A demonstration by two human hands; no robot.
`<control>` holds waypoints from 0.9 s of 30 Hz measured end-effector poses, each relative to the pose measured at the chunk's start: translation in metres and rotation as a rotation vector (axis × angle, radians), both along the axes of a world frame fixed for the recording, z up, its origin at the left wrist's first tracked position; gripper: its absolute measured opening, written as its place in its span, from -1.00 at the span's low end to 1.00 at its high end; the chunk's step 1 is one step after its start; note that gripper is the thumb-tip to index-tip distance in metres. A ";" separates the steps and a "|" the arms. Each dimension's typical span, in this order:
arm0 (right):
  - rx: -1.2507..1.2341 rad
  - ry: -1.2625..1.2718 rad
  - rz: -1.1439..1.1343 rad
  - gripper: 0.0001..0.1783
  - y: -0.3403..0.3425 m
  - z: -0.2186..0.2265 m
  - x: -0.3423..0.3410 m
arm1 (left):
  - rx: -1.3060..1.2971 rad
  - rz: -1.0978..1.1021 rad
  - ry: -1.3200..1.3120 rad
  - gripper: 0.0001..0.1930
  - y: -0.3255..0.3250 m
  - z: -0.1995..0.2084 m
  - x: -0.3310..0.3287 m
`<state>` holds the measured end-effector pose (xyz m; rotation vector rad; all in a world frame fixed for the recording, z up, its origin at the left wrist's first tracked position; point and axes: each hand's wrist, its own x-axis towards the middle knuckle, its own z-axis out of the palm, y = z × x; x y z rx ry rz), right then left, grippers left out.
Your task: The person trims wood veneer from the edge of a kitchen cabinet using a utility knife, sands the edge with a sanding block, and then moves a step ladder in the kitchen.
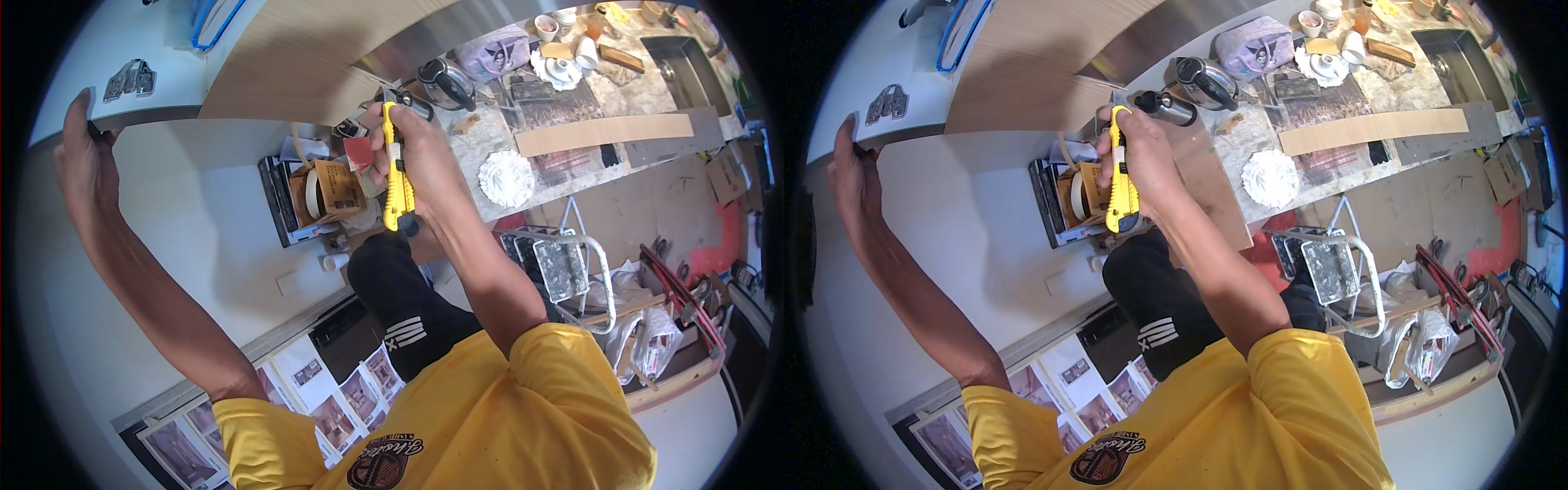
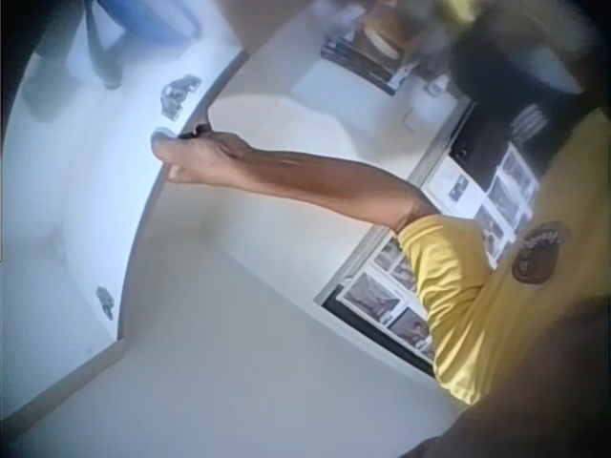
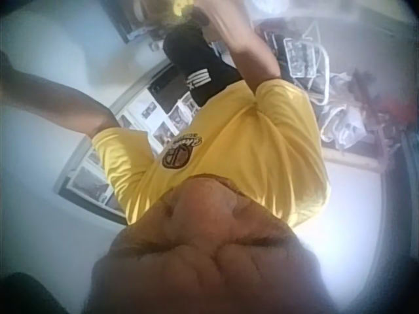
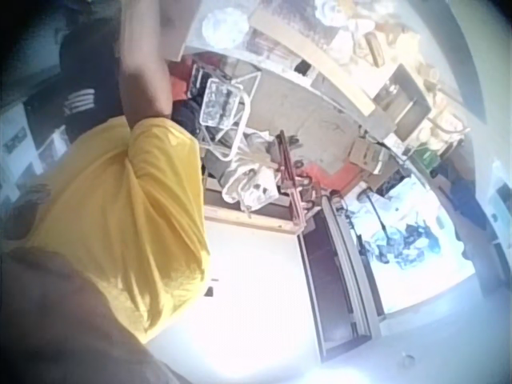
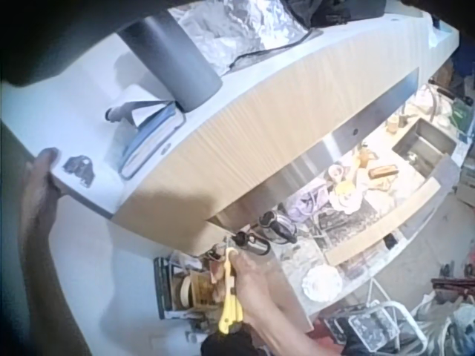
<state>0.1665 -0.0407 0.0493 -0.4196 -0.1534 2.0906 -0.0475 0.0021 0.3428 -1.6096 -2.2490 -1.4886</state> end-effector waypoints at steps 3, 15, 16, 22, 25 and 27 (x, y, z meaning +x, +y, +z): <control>-0.001 -0.022 -0.004 -0.68 0.004 0.002 -0.001 | -0.003 -0.007 -0.005 -0.50 0.000 0.000 -0.001; -0.084 0.147 0.058 -0.72 0.016 0.008 -0.005 | 0.010 0.008 -0.010 -0.49 -0.002 -0.003 0.012; -0.109 0.196 0.057 -0.73 0.015 0.014 -0.004 | 0.008 0.011 -0.010 -0.48 -0.002 -0.003 0.013; -0.179 0.200 0.001 -0.76 0.016 0.043 -0.018 | -0.011 0.038 -0.006 -0.47 -0.001 -0.003 0.014; -0.206 0.205 0.013 -0.75 0.016 0.045 -0.018 | -0.025 0.057 0.007 -0.45 -0.002 -0.001 0.011; -0.168 0.171 -0.004 -0.74 0.016 0.044 -0.019 | -0.003 0.032 -0.025 -0.44 -0.001 -0.002 0.011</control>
